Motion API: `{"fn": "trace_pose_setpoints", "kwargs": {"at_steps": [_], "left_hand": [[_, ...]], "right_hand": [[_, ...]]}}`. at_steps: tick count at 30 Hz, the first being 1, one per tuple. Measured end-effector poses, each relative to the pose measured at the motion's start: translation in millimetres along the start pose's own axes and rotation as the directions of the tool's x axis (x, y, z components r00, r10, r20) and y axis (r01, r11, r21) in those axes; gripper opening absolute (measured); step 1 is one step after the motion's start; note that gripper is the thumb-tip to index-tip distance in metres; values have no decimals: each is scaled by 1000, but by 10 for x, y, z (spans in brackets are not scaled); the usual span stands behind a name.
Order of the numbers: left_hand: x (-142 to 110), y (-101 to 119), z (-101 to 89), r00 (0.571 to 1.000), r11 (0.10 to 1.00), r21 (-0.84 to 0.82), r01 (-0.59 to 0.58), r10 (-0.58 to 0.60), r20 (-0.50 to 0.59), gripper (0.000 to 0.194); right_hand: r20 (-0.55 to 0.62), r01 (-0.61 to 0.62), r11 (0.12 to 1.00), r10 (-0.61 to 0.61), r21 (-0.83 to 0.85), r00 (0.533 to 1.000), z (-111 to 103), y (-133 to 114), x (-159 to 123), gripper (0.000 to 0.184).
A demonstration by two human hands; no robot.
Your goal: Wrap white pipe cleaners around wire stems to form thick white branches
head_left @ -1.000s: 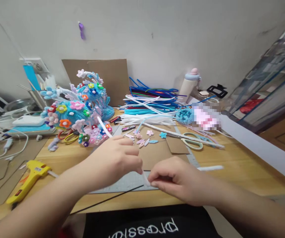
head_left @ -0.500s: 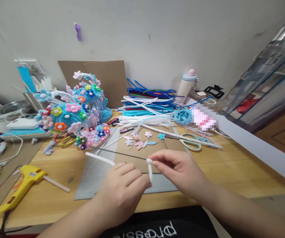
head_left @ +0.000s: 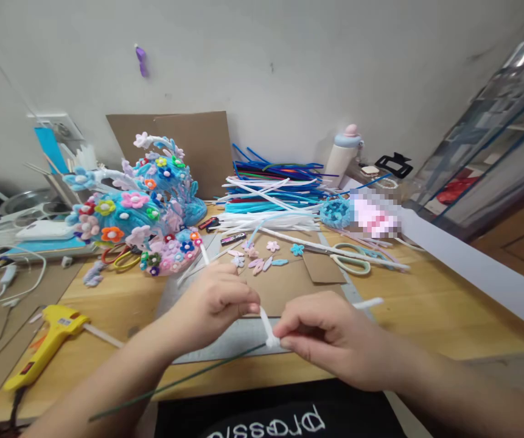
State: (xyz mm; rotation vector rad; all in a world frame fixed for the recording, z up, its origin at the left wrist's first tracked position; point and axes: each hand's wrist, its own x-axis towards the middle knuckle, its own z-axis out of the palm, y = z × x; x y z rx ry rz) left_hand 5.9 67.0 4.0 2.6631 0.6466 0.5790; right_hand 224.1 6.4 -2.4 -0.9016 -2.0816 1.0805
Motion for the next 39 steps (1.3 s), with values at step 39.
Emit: {"fn": "trace_pose_setpoints", "kwargs": {"at_steps": [39], "left_hand": [[-185, 539, 342, 986, 951, 303, 54, -2, -168, 24]], "right_hand": [[-258, -42, 908, -74, -418, 963, 105, 205, -70, 27]]}}
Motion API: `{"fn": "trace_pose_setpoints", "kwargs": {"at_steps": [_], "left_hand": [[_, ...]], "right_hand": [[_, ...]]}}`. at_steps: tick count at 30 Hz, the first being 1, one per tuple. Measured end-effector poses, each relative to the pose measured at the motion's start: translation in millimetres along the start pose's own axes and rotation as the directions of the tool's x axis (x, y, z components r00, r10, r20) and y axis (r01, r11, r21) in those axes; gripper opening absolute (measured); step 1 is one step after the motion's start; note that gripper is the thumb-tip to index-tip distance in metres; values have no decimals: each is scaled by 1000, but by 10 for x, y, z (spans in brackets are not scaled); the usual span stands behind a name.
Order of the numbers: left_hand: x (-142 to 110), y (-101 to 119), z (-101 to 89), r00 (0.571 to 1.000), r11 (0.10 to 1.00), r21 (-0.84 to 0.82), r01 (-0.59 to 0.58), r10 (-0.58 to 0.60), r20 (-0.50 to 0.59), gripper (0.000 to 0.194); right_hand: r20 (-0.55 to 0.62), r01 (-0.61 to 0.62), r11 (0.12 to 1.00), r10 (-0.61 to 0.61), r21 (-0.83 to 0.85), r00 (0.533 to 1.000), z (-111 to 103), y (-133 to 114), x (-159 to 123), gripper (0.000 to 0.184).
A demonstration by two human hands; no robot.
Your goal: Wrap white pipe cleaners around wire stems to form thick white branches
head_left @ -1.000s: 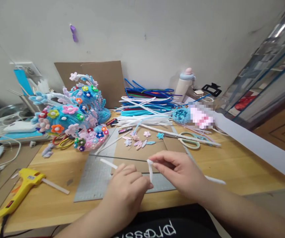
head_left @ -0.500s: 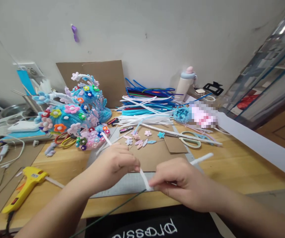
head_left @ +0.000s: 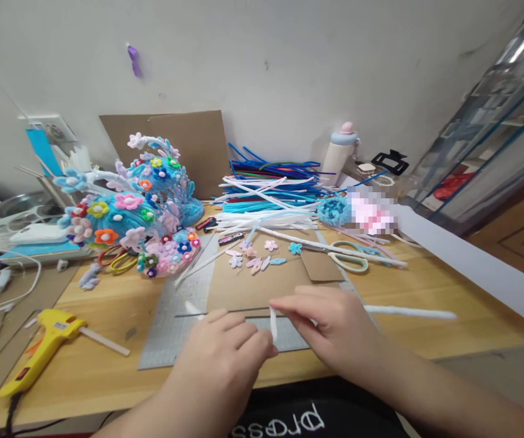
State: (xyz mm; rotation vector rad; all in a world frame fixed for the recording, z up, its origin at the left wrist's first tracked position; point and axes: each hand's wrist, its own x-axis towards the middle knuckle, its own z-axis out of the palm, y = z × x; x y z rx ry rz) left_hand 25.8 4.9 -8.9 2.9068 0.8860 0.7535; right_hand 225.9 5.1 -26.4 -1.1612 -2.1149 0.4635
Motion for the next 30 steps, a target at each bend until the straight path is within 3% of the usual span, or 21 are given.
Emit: {"fn": "trace_pose_setpoints", "kwargs": {"at_steps": [2, 4, 8, 12, 15, 19, 22, 25, 27, 30], "left_hand": [[47, -44, -142, 999, 998, 52, -34, 33, 23, 22], [108, -144, -274, 995, 998, 17, -55, 54, 84, 21], [219, -435, -313, 982, 961, -274, -40, 88, 166, 18], [202, -540, -19, 988, 863, -490, 124, -60, 145, 23], [118, -397, 216, 978, 854, -476, 207, -170, 120, 31], [24, -112, 310, 994, 933, -343, 105, -90, 61, 29], [-1, 15, 177, 1000, 994, -111, 16, -17, -12, 21], [20, -5, -97, 998, 998, 22, -59, 59, -13, 14], [69, -111, -285, 995, 996, 23, -90, 89, 39, 17], [170, -351, -413, 998, 992, -121, -47, 52, 42, 19]], "right_hand": [[62, 44, 994, -38, -99, 997, -18, -15, -9, 27], [177, 77, 994, -62, -80, 982, -60, -48, -4, 27], [346, -1, 969, -87, 245, 934, -164, -120, 22, 22], [270, -196, 853, 68, 484, 960, -163, -122, 4, 14], [158, -258, 791, 204, 555, 966, -99, -79, -8, 14], [-23, -164, 893, 190, 419, 981, -28, -2, 0, 23], [-100, -62, 992, 73, 110, 992, -9, 42, -8, 28], [-50, 0, 994, -6, -111, 999, -33, 36, -22, 30], [43, 21, 997, -17, -79, 999, -78, -1, -20, 30], [233, -19, 982, -26, 188, 972, -161, -78, -2, 28]]}}
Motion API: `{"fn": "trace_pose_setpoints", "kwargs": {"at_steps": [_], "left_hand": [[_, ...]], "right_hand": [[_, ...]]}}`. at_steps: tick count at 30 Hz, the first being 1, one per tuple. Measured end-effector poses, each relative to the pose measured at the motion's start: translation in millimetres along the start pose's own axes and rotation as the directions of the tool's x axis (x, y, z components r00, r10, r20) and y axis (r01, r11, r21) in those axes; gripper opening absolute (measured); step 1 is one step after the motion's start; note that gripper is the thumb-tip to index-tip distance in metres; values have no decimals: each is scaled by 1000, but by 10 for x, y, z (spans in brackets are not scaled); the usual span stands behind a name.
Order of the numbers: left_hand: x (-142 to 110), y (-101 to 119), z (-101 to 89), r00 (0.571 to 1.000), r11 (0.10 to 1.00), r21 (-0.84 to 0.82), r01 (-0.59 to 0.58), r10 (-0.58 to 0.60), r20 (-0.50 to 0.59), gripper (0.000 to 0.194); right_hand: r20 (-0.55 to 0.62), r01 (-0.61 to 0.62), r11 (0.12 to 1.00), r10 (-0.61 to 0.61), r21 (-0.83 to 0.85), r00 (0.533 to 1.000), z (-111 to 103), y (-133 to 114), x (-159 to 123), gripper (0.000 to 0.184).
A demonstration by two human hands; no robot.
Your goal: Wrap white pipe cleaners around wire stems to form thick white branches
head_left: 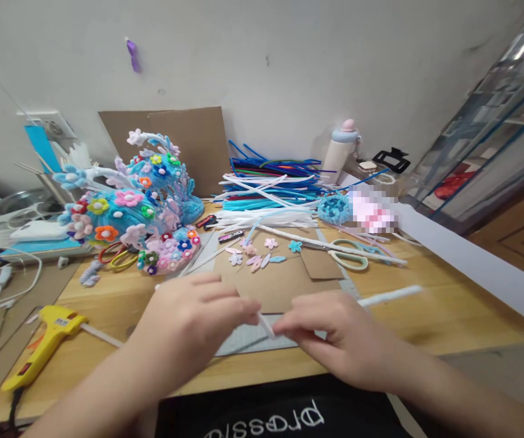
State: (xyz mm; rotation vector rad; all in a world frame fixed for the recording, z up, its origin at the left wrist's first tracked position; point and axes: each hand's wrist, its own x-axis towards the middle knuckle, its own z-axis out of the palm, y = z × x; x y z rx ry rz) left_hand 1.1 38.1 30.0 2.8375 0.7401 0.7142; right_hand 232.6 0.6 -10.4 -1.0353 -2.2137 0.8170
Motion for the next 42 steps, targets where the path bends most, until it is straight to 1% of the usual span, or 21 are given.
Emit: {"fn": "trace_pose_setpoints", "kwargs": {"at_steps": [2, 3, 5, 7, 10, 12, 14, 16, 18, 20, 22, 24, 26, 28, 31, 33, 35, 37, 38, 40, 42], "left_hand": [[45, -148, 47, 997, 983, -166, 82, -82, 6, 13], [56, -200, 114, 990, 963, -232, 140, -136, 34, 13], [54, -234, 299, 971, 919, -317, 236, -213, 106, 18], [22, -176, 495, 956, 900, -331, 285, -243, 162, 22], [-45, 18, 690, 969, 931, -276, 239, -212, 124, 24], [-77, 157, 721, 989, 959, -246, 139, -123, 81, 22], [-86, 261, 669, 999, 976, -210, 49, -44, 32, 21], [-71, 302, 545, 1000, 989, -149, -11, 11, -5, 20], [-41, 260, 368, 999, 996, -78, -44, 44, 5, 19], [-6, 136, 185, 998, 1000, -19, -22, 23, 57, 16], [22, -38, 64, 998, 1000, -28, 6, -4, 69, 15], [30, -199, 61, 995, 994, -102, 38, -28, 100, 14], [9, -281, 182, 991, 982, -144, 121, -109, 82, 16], [-31, -248, 378, 979, 966, -185, 181, -160, 122, 17], [-98, -23, 635, 975, 972, -171, 163, -132, 181, 24], [-125, 148, 681, 984, 990, -111, 92, -73, 163, 24], [-127, 250, 602, 996, 999, -30, 13, -10, 89, 25], [-106, 243, 431, 1000, 999, 34, -11, 10, 29, 22], [-89, 201, 333, 999, 999, 52, 8, -10, 32, 18], [-53, 65, 160, 998, 996, 66, 56, -58, 23, 13], [-25, -82, 82, 995, 997, -22, 79, -77, 70, 14]], "right_hand": [[55, -30, 977, 19, 213, 998, -25, -45, 2, 25], [44, -56, 951, 44, 304, 998, -26, -55, 4, 23], [-18, -107, 896, 128, 430, 992, -7, -48, 8, 16], [-97, -132, 860, 206, 493, 974, 29, -13, 17, 13], [-231, -105, 893, 225, 437, 947, 79, 58, 27, 19], [-308, -71, 961, 154, 267, 939, 100, 95, 26, 27], [-334, -60, 998, 64, 21, 940, 111, 116, 18, 31], [-308, -67, 980, 6, -189, 951, 109, 115, 8, 32], [-243, -67, 955, -6, -289, 970, 86, 90, 0, 32], [-128, -49, 971, 19, -236, 992, 39, 46, -5, 31], [7, -46, 998, 46, -50, 999, -17, 1, -7, 31], [89, -85, 980, 70, 179, 994, -55, -25, -4, 29], [60, -139, 927, 126, 347, 990, -55, -16, 3, 25], [-31, -168, 885, 202, 433, 979, -19, 24, 15, 21], [-188, -146, 921, 225, 361, 956, 58, 112, 30, 24], [-264, -113, 984, 147, 138, 953, 92, 160, 26, 30], [-269, -88, 988, 51, -127, 962, 96, 180, 11, 34], [-208, -70, 960, 12, -270, 978, 65, 165, -8, 36], [-151, -54, 960, 12, -275, 988, 38, 146, -15, 36], [-4, -17, 983, 17, -181, 1000, -28, 92, -25, 37], [125, -6, 1000, 5, 5, 992, -86, 39, -29, 34]]}}
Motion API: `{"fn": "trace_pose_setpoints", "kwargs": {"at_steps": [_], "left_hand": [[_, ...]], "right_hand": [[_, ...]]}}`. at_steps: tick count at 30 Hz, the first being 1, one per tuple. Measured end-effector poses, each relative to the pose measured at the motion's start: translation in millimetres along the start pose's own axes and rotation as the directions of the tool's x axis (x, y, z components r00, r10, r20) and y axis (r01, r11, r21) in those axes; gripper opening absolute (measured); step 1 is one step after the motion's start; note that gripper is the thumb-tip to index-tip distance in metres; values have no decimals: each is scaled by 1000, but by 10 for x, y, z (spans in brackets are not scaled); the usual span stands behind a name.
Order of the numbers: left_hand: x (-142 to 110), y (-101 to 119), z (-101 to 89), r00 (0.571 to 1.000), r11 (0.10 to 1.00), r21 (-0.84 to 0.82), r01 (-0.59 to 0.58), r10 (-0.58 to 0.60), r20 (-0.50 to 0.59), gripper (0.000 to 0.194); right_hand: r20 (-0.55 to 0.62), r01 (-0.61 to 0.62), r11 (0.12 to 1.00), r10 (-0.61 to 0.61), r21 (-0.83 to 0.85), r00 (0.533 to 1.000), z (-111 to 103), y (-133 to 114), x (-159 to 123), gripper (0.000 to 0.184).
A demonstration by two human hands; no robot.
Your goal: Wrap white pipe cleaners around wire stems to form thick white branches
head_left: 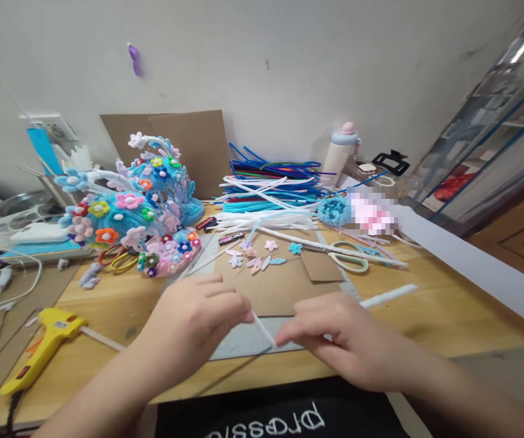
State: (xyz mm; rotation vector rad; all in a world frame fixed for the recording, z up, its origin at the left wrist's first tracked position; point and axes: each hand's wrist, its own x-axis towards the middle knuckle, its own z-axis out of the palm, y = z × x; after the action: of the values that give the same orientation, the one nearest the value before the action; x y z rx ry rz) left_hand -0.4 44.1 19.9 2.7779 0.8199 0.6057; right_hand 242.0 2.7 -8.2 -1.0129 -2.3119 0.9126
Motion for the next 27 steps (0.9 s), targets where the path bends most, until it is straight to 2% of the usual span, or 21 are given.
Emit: {"fn": "trace_pose_setpoints", "kwargs": {"at_steps": [2, 5, 7, 9, 12, 14, 15, 17, 19, 20, 22, 24, 27], "left_hand": [[18, -93, 48, 997, 992, -104, 66, -63, 35, 16], [-3, -57, 304, 985, 968, -185, 169, -159, 70, 21], [-37, 76, 489, 983, 976, -139, 168, -154, 100, 23], [-67, 240, 591, 997, 995, -83, 48, -42, 67, 24], [-84, 402, 511, 997, 998, 0, -70, 70, -38, 27], [-81, 383, 336, 995, 997, 25, -71, 73, -73, 22], [-75, 333, 238, 993, 997, 26, -66, 68, -97, 19], [-55, 174, 76, 998, 1000, -14, -10, 9, -57, 14], [-29, 2, 21, 999, 989, -139, 44, -45, -4, 14], [-18, -63, 45, 997, 977, -201, 75, -70, 29, 17], [-14, -112, 180, 991, 951, -279, 134, -121, 63, 20], [-38, -46, 374, 981, 940, -289, 180, -150, 125, 24], [-105, 168, 579, 988, 969, -215, 123, -99, 118, 24]], "right_hand": [[19, -6, 981, 2, 195, 1000, -26, -28, -5, 29], [-167, -2, 948, 58, 319, 984, 3, -4, 0, 26], [-312, 6, 972, 69, 235, 948, 49, 42, 9, 27], [-382, -22, 999, 36, 40, 923, 91, 84, 11, 30], [-335, -83, 959, -13, -270, 942, 102, 93, -7, 36], [-243, -87, 931, -2, -354, 970, 60, 56, -28, 38], [-182, -75, 934, 11, -348, 983, 26, 28, -38, 39], [-49, -28, 966, 16, -255, 999, -51, -32, -52, 39], [49, 22, 997, -18, -81, 999, -116, -77, -58, 38], [59, 35, 999, -36, 12, 998, -134, -88, -58, 36], [-9, 37, 988, -36, 147, 999, -138, -80, -53, 31], [-128, 16, 986, 6, 164, 992, -103, -36, -43, 30], [-249, -40, 997, 24, -61, 968, -19, 56, -22, 37]]}}
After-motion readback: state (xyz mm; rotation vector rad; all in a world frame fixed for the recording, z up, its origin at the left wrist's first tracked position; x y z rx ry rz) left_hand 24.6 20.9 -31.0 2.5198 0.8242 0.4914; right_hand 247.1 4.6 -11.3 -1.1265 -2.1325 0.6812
